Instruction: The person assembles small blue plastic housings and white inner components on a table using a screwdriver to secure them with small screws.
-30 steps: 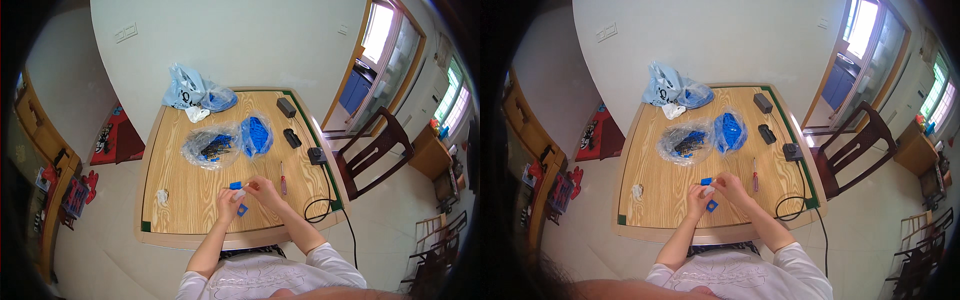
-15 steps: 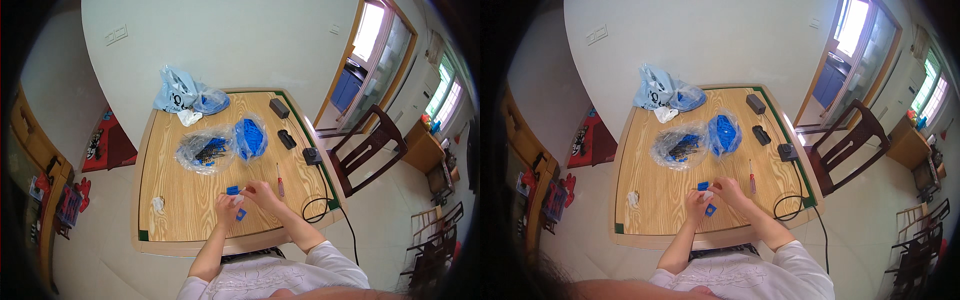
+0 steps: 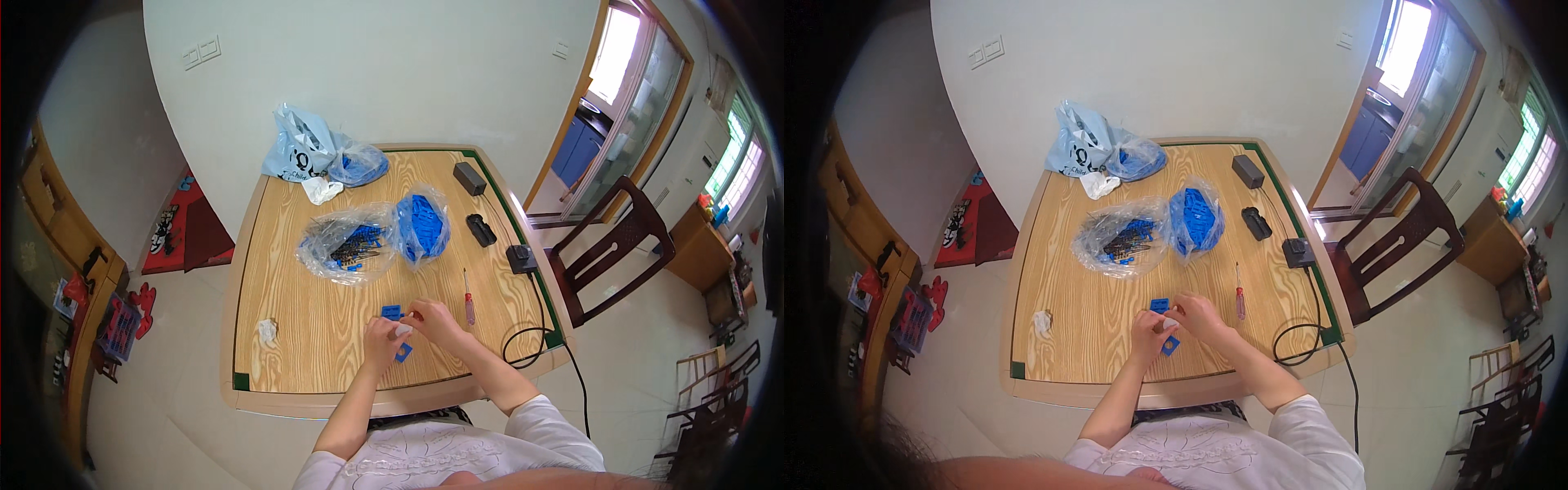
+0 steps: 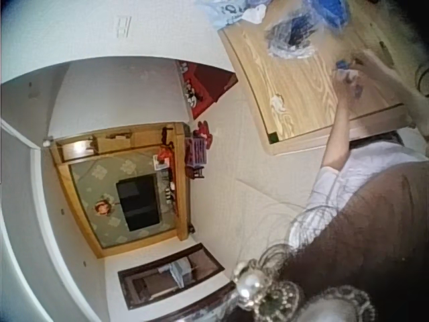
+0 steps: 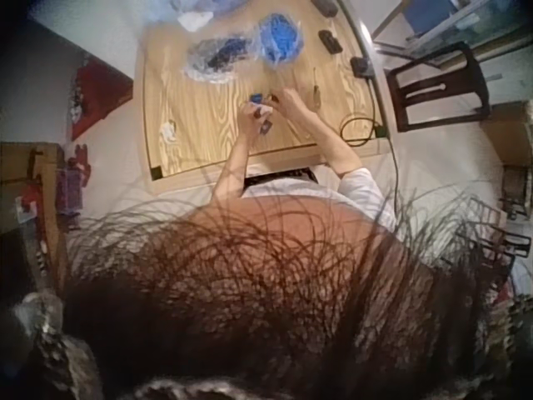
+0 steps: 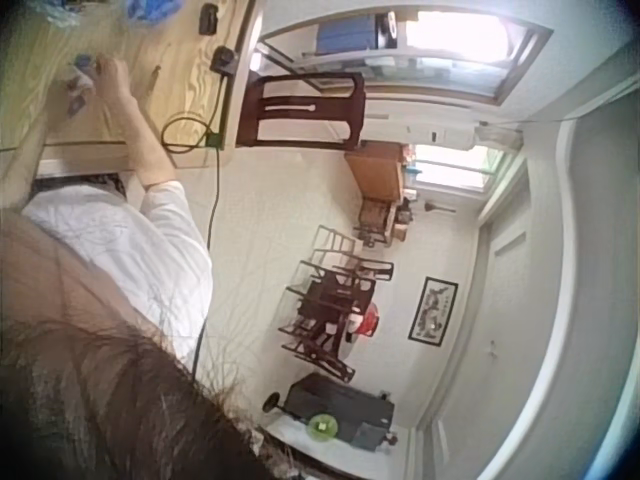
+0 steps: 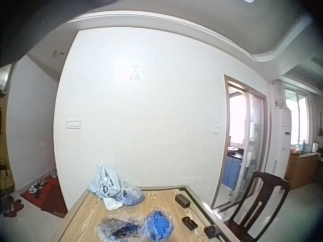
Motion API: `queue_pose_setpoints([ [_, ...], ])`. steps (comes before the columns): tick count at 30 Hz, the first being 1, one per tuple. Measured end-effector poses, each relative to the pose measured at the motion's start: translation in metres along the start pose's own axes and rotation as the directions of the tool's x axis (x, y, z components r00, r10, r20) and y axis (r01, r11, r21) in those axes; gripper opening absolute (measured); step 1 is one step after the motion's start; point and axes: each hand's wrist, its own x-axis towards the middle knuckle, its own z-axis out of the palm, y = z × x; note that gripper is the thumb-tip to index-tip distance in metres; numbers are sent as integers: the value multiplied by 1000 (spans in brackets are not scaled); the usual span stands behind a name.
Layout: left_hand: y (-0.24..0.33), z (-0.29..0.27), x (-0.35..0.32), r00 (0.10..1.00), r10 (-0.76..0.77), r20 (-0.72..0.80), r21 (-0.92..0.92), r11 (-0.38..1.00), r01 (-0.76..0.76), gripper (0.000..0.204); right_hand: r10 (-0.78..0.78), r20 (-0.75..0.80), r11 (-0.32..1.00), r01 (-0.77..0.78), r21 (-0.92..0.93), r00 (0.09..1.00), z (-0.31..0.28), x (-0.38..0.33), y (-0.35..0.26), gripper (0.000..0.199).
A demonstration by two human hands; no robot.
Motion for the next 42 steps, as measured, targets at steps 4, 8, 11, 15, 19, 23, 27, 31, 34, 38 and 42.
queue_pose_setpoints([
  [4,1,-3,0,996,-60,60,36,998,58,24,29,-70,1000,-30,-5,997,3,0,-5,24],
  [8,13,-5,6,998,60,-34,-47,997,-62,27,85,-29,994,-86,-63,996,6,-3,-8,24],
  [11,0,-2,2,1000,-24,11,-138,990,25,28,30,-17,998,-31,-51,999,6,-3,-16,23],
  [15,4,-4,2,999,41,-1,-111,993,-41,28,-17,97,999,13,38,995,-8,3,-10,21],
  [19,5,-5,1,1000,8,11,-85,996,-7,27,-108,112,992,100,75,988,-10,7,-13,21],
  [23,8,-6,3,998,48,32,0,999,-48,27,-15,82,997,21,-70,997,-1,2,-10,21],
  [27,-1,-1,0,999,-19,28,-63,998,21,26,4,71,999,-1,-46,997,0,3,-11,22],
  [31,-2,0,2,1000,15,18,-70,997,-14,27,-102,155,994,94,59,983,-9,8,-5,19],
  [34,-2,-2,0,1000,25,19,-33,999,-24,29,-73,171,987,46,154,983,-17,9,-14,17],
  [38,3,-2,2,999,31,8,-18,999,-31,28,-31,151,998,39,-45,988,-16,8,-9,17],
  [42,5,-6,2,1000,17,14,-6,1000,-17,28,-116,69,993,113,34,991,-14,6,-10,19],
])
